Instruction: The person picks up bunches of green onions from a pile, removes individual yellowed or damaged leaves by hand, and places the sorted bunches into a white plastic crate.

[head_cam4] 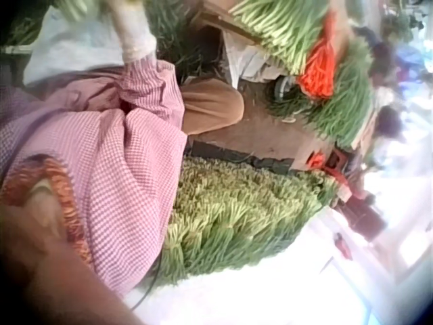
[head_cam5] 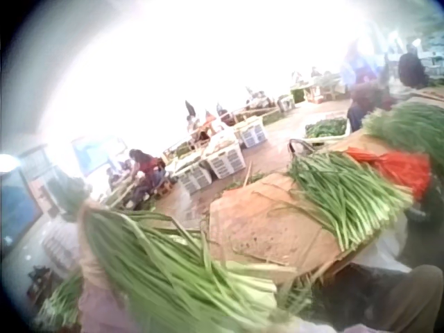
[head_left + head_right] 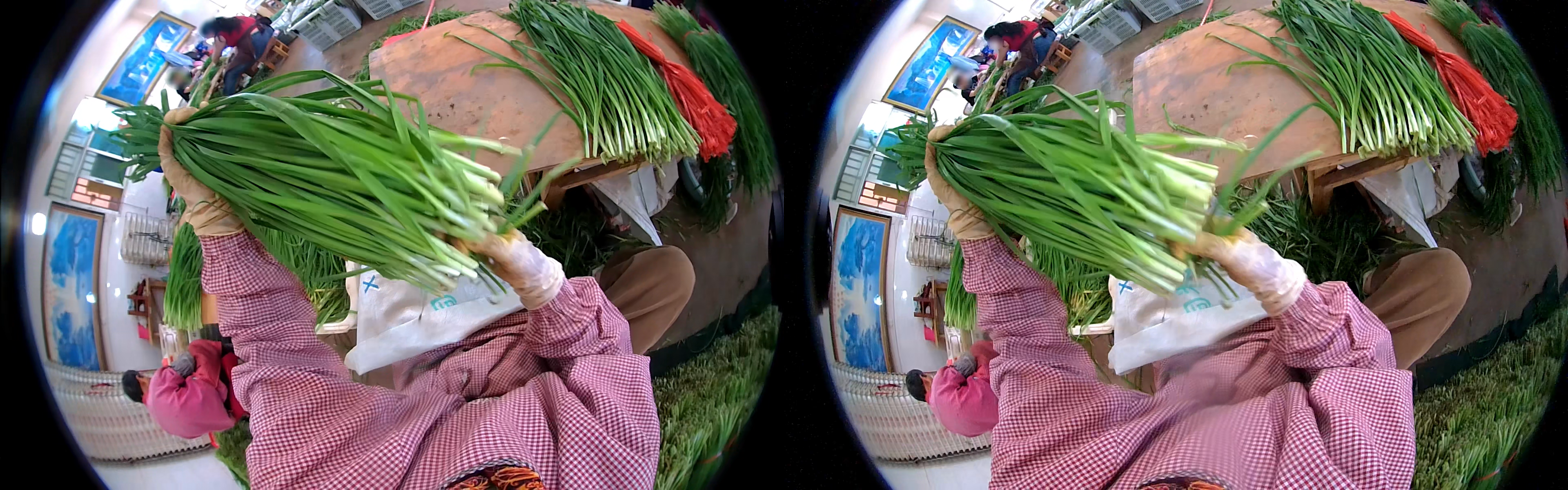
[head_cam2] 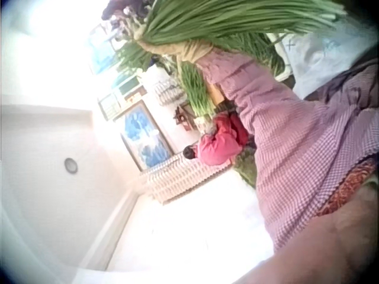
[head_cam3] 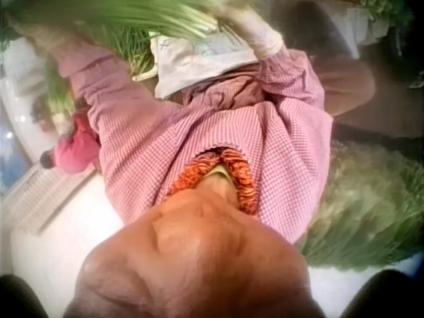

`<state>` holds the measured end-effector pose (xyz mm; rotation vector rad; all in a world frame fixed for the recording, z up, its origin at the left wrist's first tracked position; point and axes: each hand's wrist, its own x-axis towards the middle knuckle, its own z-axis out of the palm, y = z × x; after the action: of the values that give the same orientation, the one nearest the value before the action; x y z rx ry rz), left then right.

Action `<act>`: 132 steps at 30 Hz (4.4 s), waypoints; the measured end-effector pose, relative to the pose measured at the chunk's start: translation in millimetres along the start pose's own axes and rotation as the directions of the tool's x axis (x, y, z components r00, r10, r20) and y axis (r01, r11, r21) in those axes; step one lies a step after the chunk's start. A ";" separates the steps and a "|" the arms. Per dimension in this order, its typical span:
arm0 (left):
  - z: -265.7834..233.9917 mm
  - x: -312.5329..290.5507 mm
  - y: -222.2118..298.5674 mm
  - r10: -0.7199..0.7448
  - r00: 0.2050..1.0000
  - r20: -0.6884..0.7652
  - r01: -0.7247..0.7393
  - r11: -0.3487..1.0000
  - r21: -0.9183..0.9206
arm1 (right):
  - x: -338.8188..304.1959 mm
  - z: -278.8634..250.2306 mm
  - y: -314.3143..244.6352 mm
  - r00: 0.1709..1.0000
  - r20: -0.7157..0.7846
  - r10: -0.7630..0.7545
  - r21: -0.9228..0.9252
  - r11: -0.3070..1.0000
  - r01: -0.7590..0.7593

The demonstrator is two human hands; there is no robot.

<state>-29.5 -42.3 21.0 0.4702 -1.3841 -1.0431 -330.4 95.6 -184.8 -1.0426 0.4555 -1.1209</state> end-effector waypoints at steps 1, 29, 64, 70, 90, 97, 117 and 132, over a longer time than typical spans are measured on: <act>-5.9 2.7 -2.0 -0.004 1.000 0.000 0.004 1.000 -0.009 | -9.4 -10.6 14.0 0.992 0.009 0.129 0.223 0.966 -0.128; 1.8 -19.3 11.9 0.008 0.996 0.093 0.035 0.891 -0.453 | 37.2 22.8 -24.3 0.982 -0.185 0.045 0.273 0.962 0.007; -39.9 -19.3 32.0 -0.053 0.979 0.198 0.153 0.831 -0.535 | -17.8 -31.5 40.0 0.897 -0.302 0.324 0.502 0.854 -0.139; -22.8 -12.1 21.5 0.041 0.971 0.235 0.156 0.637 -0.755 | 48.0 6.9 25.5 0.990 0.133 0.043 0.499 0.860 -0.104; -2.5 -7.3 2.1 -0.053 0.965 0.257 0.205 0.763 -0.613 | 8.7 -25.5 -50.3 0.970 -0.238 0.043 -0.149 0.986 -0.080; 33.2 -5.2 5.3 -0.054 0.953 0.299 0.206 0.837 -0.506 | 60.0 37.2 -74.0 0.988 -0.126 -0.085 -0.097 0.993 0.073; 11.4 -7.4 4.0 -0.033 0.997 0.076 0.036 0.998 -0.048 | 60.1 2.0 -56.3 0.998 0.051 0.025 0.402 0.914 -0.044; 9.7 -0.7 14.4 0.049 0.997 -0.051 -0.044 0.995 0.093 | 48.9 6.3 -49.7 0.999 -0.037 0.017 0.219 0.976 -0.008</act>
<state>-33.9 -31.7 34.0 0.5271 -1.3931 -0.9260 -331.0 52.0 -130.1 -0.8254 0.3595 -1.1539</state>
